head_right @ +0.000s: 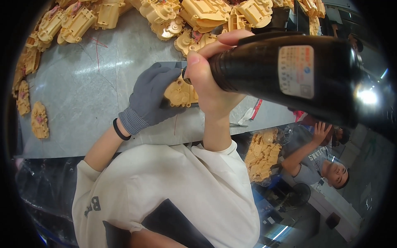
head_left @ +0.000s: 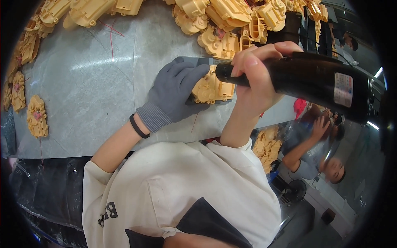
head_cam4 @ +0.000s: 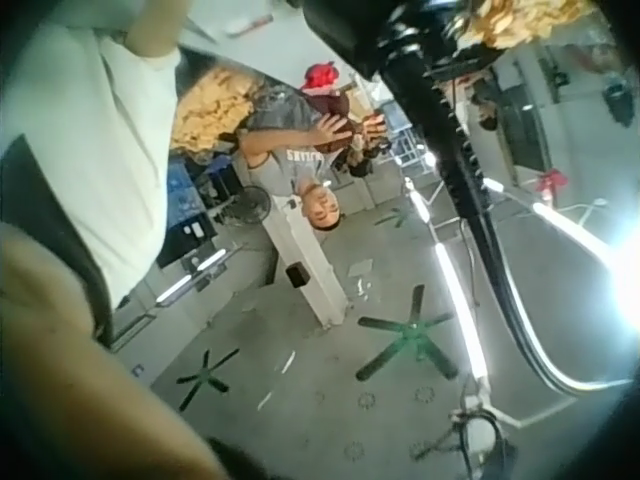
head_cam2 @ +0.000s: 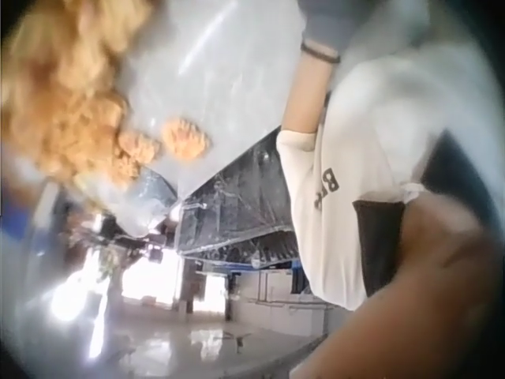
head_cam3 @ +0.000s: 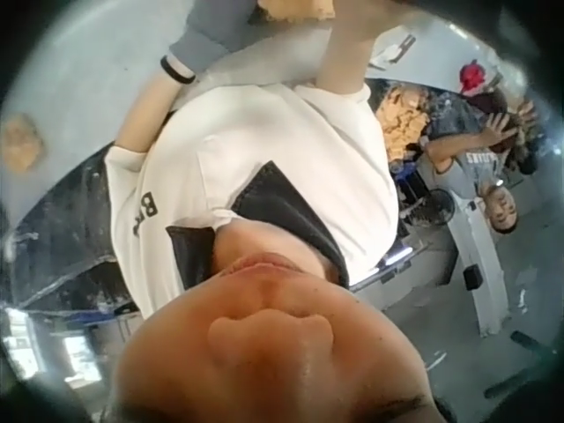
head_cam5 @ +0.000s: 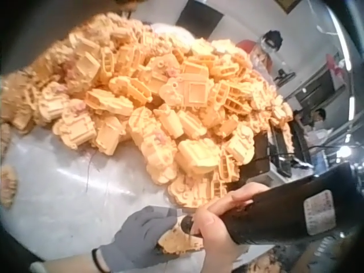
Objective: The person repeatedly takes plastic casings, positions them onto a fixture, and fastens screws into each casing using an electric screwdriver.
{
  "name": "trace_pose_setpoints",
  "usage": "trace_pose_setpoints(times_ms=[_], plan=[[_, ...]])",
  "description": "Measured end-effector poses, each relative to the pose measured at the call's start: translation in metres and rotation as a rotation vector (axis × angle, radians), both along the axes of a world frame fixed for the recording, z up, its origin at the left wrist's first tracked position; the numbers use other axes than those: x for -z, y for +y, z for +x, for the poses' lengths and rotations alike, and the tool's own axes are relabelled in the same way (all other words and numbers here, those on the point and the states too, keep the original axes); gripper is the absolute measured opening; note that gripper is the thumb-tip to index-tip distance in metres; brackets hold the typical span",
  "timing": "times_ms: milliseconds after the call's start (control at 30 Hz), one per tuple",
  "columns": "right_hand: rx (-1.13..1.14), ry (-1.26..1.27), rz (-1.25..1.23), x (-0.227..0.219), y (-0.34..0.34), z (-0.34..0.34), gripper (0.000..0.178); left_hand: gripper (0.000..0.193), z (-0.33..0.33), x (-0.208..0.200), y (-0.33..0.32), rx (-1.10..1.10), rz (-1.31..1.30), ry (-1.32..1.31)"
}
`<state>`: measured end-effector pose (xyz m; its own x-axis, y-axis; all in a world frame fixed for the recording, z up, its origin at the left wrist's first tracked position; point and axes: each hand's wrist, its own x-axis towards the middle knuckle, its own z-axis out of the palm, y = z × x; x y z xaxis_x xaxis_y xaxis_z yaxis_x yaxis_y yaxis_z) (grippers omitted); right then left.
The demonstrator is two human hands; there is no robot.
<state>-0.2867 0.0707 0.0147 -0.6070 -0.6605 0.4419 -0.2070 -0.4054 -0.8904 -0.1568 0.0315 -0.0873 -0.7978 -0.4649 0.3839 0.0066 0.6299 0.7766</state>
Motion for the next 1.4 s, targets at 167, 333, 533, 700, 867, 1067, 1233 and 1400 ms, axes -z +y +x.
trace_pose_setpoints(times_ms=[167, 333, 533, 700, 867, 1067, 1233, 1400], plan=[[0.075, -0.005, 0.039, 0.0, 0.006, -0.001, 0.048, 0.078, -0.003, -0.005, -0.003, 0.011, -0.023, 0.05], [-0.084, -0.269, -0.463, -0.038, 0.052, 0.006, 0.054, 0.059, -0.011, -0.028, 0.0, -0.132, 0.266, -0.114], [-0.899, -0.247, -0.411, -0.062, 0.046, 0.054, 0.045, 0.053, -0.004, -0.05, -0.021, 0.119, 1.458, 0.463], [-1.12, -0.467, -0.459, -0.075, 0.025, 0.096, 0.029, 0.033, 0.204, -0.119, -0.084, 0.646, 1.23, 1.345], [-1.263, -0.62, -0.521, -0.094, 0.012, 0.125, 0.003, 0.029, 0.253, -0.136, -0.084, 1.456, 0.65, 1.373], [-1.234, -0.584, -0.502, -0.084, 0.018, 0.127, 0.007, 0.078, 0.234, -0.039, -0.096, -1.372, -0.494, -0.759], [-1.127, -0.617, -0.543, -0.085, 0.025, 0.115, 0.01, 0.076, 0.228, -0.014, -0.107, -1.486, -0.358, -1.076], [-1.095, -0.561, -0.718, -0.08, 0.028, 0.091, 0.008, 0.068, 0.227, -0.013, -0.115, -1.252, -0.061, -0.697]])
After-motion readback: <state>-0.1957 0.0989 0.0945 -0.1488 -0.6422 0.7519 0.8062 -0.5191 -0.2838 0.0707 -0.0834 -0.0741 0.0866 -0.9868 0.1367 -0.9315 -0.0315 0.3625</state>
